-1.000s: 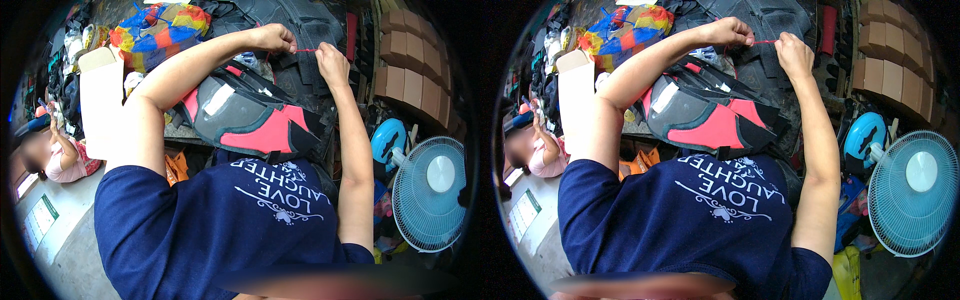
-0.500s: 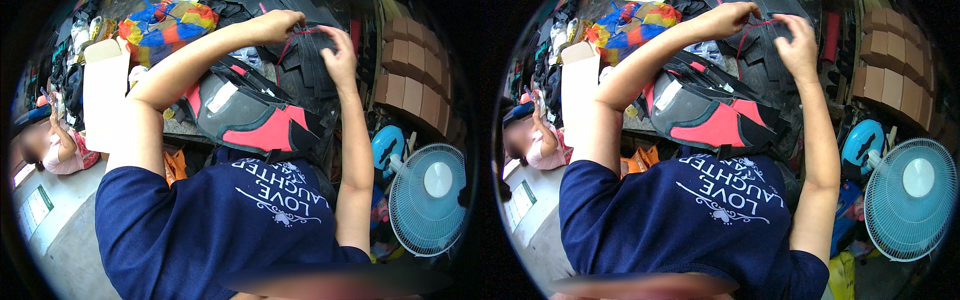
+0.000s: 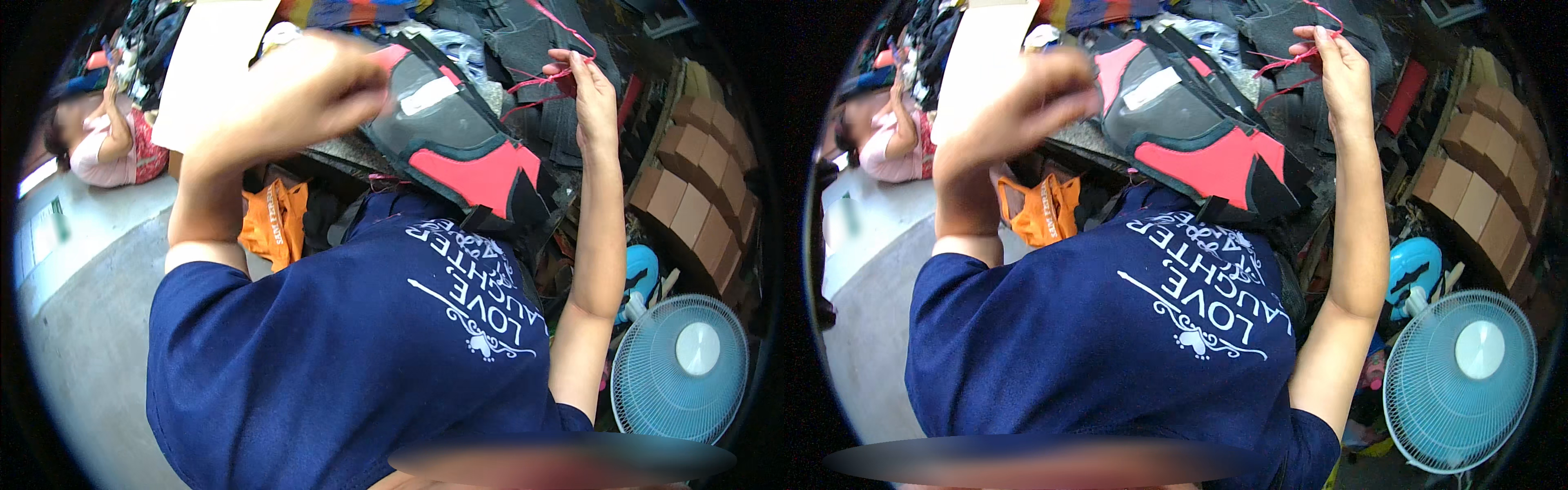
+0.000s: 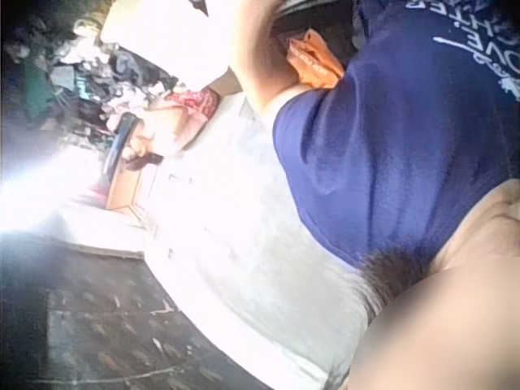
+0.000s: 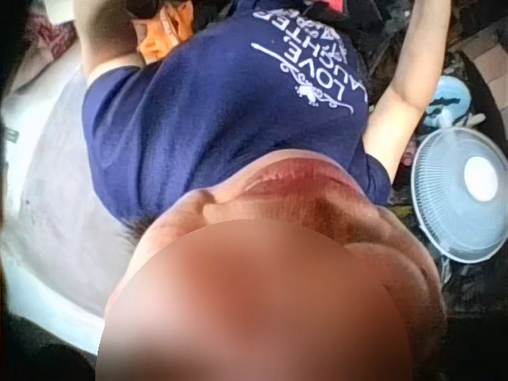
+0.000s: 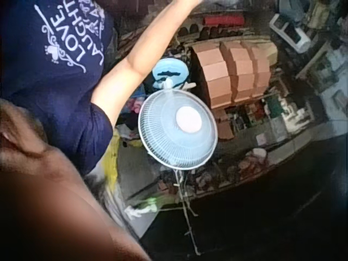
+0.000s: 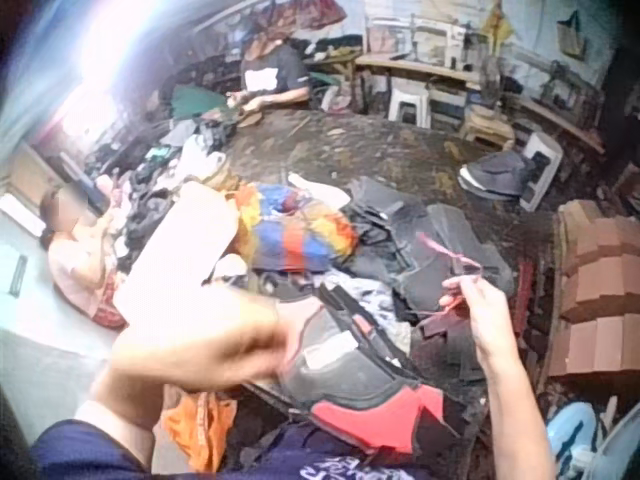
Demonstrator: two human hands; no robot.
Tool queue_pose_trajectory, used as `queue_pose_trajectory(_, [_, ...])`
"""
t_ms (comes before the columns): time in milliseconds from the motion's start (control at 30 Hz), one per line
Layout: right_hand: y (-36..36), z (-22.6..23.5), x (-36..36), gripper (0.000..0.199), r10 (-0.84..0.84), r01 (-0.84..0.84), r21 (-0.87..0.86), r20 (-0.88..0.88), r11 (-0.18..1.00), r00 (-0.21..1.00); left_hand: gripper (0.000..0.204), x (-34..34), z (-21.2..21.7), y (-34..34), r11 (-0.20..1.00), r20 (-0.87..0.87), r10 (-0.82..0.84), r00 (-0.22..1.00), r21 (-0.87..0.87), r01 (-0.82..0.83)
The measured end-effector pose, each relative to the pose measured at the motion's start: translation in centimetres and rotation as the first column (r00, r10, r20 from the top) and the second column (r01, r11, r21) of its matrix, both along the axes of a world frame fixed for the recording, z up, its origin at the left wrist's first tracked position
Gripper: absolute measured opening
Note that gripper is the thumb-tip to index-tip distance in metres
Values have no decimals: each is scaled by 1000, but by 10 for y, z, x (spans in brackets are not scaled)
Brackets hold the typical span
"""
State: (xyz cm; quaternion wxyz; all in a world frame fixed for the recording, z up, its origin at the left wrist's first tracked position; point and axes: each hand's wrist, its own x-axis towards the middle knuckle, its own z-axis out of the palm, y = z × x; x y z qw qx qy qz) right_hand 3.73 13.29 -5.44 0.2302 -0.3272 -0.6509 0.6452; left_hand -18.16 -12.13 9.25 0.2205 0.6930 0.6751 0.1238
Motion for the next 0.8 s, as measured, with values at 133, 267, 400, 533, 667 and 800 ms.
queue_pose_trajectory(133, [-10, 7, -9, 33, 62, -63, -94, -14, 994, 998, 26, 34, -39, -68, 887, -86, 84, 993, -448, -114])
queue_pose_trajectory(267, [-3, 8, -12, 37, 89, -89, -27, 0, 996, 996, 44, 88, -143, -95, 872, -250, 295, 922, -323, -367])
queue_pose_trajectory(400, [4, 3, -11, 37, 78, -77, -43, 22, 996, 997, 27, 106, -214, -113, 920, -333, 343, 878, -72, -386])
queue_pose_trajectory(533, [11, -11, -14, 38, 65, -62, -114, 18, 992, 998, 28, 104, -237, -122, 945, -296, 326, 898, 68, -321])
queue_pose_trajectory(667, [20, -32, -24, 38, 66, -65, -170, 0, 983, 998, 31, 94, -247, -132, 897, -206, 442, 873, 129, -423])
queue_pose_trajectory(800, [27, -54, -42, 37, 78, -70, -216, 27, 974, 997, 17, 63, -247, -147, 769, -201, 639, 743, 154, -620])
